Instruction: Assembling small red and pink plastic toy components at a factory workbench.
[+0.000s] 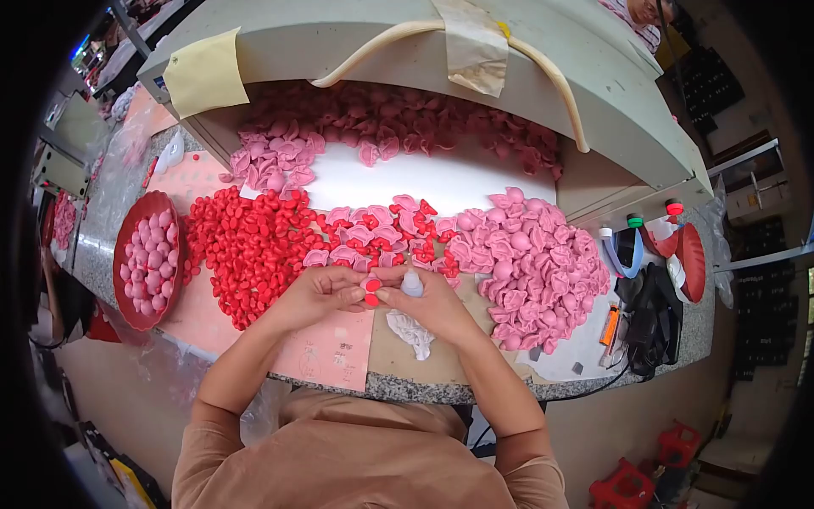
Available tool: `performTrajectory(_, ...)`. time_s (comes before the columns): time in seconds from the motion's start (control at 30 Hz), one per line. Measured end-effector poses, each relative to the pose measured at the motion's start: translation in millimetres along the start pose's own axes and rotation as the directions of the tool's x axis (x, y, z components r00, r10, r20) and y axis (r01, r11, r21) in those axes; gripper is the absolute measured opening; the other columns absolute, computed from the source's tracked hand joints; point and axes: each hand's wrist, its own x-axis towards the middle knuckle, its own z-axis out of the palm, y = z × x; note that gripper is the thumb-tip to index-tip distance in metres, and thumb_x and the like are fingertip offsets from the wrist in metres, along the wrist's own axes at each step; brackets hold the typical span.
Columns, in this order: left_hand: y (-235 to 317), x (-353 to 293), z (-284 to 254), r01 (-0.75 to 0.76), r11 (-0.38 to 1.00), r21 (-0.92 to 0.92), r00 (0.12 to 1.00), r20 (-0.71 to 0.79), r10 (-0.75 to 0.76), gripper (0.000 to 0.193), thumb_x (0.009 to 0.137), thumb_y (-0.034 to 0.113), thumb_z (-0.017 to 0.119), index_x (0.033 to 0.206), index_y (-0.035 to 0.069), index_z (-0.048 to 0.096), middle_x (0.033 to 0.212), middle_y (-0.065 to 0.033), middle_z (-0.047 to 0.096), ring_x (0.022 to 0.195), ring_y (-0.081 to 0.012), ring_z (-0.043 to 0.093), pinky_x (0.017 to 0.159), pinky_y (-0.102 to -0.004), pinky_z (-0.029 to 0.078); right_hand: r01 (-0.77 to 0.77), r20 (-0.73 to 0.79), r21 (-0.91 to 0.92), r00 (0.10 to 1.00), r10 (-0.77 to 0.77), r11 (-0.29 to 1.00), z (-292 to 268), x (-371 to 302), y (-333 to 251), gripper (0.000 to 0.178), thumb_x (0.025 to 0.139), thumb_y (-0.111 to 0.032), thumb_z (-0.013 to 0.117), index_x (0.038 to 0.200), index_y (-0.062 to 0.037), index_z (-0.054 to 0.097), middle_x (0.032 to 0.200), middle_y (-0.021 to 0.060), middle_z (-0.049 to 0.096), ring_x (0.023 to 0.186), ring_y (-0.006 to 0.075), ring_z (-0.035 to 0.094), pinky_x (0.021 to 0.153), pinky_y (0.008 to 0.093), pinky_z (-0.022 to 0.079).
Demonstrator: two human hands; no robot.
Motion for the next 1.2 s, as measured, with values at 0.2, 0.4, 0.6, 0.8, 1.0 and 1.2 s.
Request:
performTrajectory(0.2,4.5,5.3,-3.1,0.026,0.999,-0.045,1.000,-0.016,-0.026,0.024,0.090,0.008,0.053,0.113,-0.001,0.054,0.099,-0.0063,0.063,0.092,-0.0118,0.060,0.081,-0.0259,0.051,0.007,-0.013,0.071,1.000,-0.006,0.997,-1.1,6.1,1.8,0.033,0.083,-0.006,0.063,0.113,0.0033,0.055,0.107,0.0092,0.060,0.096,0.0141,0.058,0.083,0.0267,0.048)
performTrajectory(0.4,7.6,-8.8,-4.8,-0.036,0.999,0.012,0.997,-0.072,0.037,0.023,0.090,0.010,0.054,0.110,-0.001,0.056,0.098,-0.0073,0.063,0.091,-0.0127,0.061,0.080,-0.0260,0.051,0.000,-0.002,-0.042,1.000,0.000,0.999,8.9,11.1,-2.8,0.032,0.082,-0.006,0.063,0.112,0.0022,0.056,0.102,0.0065,0.060,0.090,0.0118,0.058,0.080,0.0251,0.048)
performTrajectory(0.6,-6.4,7.7,-4.7,-0.112,0.989,0.095,0.994,-0.006,0.113,0.023,0.089,0.014,0.057,0.107,-0.001,0.057,0.095,-0.0067,0.063,0.088,-0.0123,0.061,0.075,-0.0267,0.052,0.000,-0.125,0.008,0.992,0.001,1.000,5.3,1.9,3.1,0.032,0.081,0.001,0.059,0.112,0.0044,0.055,0.098,0.0089,0.060,0.085,0.0141,0.059,0.077,0.0260,0.050)
performTrajectory(0.8,-7.2,-2.0,1.2,-0.061,0.998,0.013,0.998,-0.024,0.062,0.025,0.090,0.015,0.056,0.110,0.001,0.056,0.098,-0.0054,0.062,0.088,-0.0109,0.060,0.075,-0.0252,0.052,-0.007,-0.115,0.093,0.993,0.017,0.996,12.0,-1.0,1.9,0.032,0.081,0.006,0.056,0.113,0.0069,0.052,0.100,0.0118,0.058,0.088,0.0168,0.059,0.081,0.0301,0.052)
performTrajectory(1.0,-6.9,1.4,-3.4,-0.079,0.997,0.020,0.997,0.005,0.079,0.024,0.090,0.016,0.056,0.110,0.002,0.056,0.098,-0.0044,0.062,0.088,-0.0104,0.060,0.075,-0.0246,0.051,-0.002,-0.130,0.096,0.991,0.014,0.995,14.4,2.0,-2.1,0.032,0.082,0.007,0.055,0.113,0.0071,0.052,0.099,0.0127,0.057,0.088,0.0176,0.059,0.081,0.0308,0.052)
performTrajectory(1.2,-9.9,4.2,-3.6,-0.115,0.993,0.002,0.993,-0.008,0.115,0.022,0.090,0.015,0.055,0.106,0.000,0.055,0.092,-0.0080,0.063,0.083,-0.0143,0.063,0.072,-0.0261,0.053,0.021,-0.129,0.037,0.992,-0.016,0.999,10.9,3.9,1.9,0.033,0.083,0.000,0.057,0.113,0.0074,0.049,0.099,0.0137,0.059,0.087,0.0206,0.061,0.080,0.0340,0.054)
